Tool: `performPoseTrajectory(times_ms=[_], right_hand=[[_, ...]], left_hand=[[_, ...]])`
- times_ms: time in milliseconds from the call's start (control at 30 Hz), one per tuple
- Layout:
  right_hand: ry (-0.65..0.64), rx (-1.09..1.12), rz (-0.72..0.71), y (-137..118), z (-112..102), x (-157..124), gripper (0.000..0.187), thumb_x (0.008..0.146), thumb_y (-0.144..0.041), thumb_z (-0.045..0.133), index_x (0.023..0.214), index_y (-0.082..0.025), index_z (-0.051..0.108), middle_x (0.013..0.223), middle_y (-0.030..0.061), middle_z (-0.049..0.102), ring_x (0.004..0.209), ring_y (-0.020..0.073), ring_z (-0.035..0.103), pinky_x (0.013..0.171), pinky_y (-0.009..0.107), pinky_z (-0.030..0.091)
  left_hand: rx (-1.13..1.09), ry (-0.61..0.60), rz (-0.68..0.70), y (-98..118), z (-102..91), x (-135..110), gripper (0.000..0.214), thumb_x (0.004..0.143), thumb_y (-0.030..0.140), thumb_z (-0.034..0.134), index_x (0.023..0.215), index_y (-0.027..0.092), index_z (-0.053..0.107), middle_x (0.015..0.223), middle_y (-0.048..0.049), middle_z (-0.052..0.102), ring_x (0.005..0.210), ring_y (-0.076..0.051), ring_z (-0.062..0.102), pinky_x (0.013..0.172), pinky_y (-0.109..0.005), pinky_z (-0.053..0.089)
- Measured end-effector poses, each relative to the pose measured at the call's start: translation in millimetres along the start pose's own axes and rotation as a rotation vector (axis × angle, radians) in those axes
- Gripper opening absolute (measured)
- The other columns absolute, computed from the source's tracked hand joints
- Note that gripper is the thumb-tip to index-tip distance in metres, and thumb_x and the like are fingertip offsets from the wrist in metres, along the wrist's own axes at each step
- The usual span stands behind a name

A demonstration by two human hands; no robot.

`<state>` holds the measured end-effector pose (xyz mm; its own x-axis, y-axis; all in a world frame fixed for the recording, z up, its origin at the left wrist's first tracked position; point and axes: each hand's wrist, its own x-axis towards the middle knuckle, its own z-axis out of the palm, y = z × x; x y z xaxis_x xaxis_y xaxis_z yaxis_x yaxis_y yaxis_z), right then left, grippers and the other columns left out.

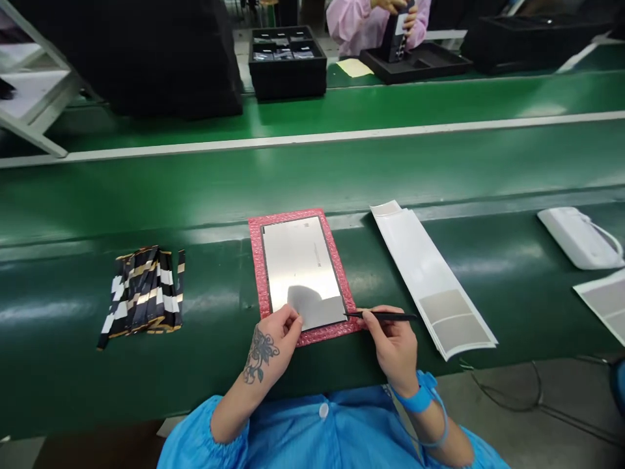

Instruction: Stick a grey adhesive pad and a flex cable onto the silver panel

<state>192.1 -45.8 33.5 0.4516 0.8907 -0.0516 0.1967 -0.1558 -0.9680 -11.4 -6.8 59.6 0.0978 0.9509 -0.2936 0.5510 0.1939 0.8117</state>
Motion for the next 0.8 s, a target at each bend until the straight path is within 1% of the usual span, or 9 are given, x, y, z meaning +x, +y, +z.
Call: performPoseTrajectory(times_ms=[133,267,567,800], right_hand=[[-0.014,0.03,0.032,1.6,-1.3,-1.3,0.031,0.08,-0.05,0.067,0.084,-0.02,0.059,0.076,0.0047,0.07,0.067,0.021,0.069,0.063,0.034,0.057],[-0.02,0.057,0.065,2.6,-1.5,-0.6,0.029,0.081,-0.048,0.066,0.085,-0.021,0.059,0.08,0.0054,0.071,0.069,0.0208,0.069,0.063,0.033,0.056],[-0.03,0.054,0.072,-1.6,0.0,-0.1,0.027,0.081,-0.047,0.066,0.083,-0.021,0.06,0.078,0.0054,0.071,0.064,0.0201,0.068,0.06,0.033,0.057],[-0.024,0.038,0.07,-0.3,0.4,-0.9,0.025,0.081,-0.046,0.066,0.083,-0.021,0.06,0.078,0.0053,0.07,0.065,0.0204,0.068,0.061,0.033,0.057]], left_hand=[[0.046,-0.018,0.016,1.1,-0.2,-0.3,0.026,0.081,0.039,0.048,0.064,0.021,0.055,0.052,0.0042,0.052,0.046,-0.011,0.048,0.047,-0.021,0.034],[0.081,0.0,0.033,2.5,-0.6,-0.5,0.026,0.081,0.039,0.049,0.064,0.021,0.056,0.053,0.0041,0.053,0.046,-0.011,0.047,0.047,-0.021,0.035],[0.133,0.005,0.066,0.9,0.0,-1.7,0.027,0.083,0.039,0.049,0.063,0.021,0.054,0.051,0.0051,0.049,0.044,-0.01,0.046,0.046,-0.021,0.035],[0.154,0.005,0.069,2.1,-0.1,-2.2,0.026,0.083,0.038,0.049,0.064,0.021,0.055,0.052,0.0045,0.052,0.046,-0.011,0.048,0.046,-0.02,0.036]])
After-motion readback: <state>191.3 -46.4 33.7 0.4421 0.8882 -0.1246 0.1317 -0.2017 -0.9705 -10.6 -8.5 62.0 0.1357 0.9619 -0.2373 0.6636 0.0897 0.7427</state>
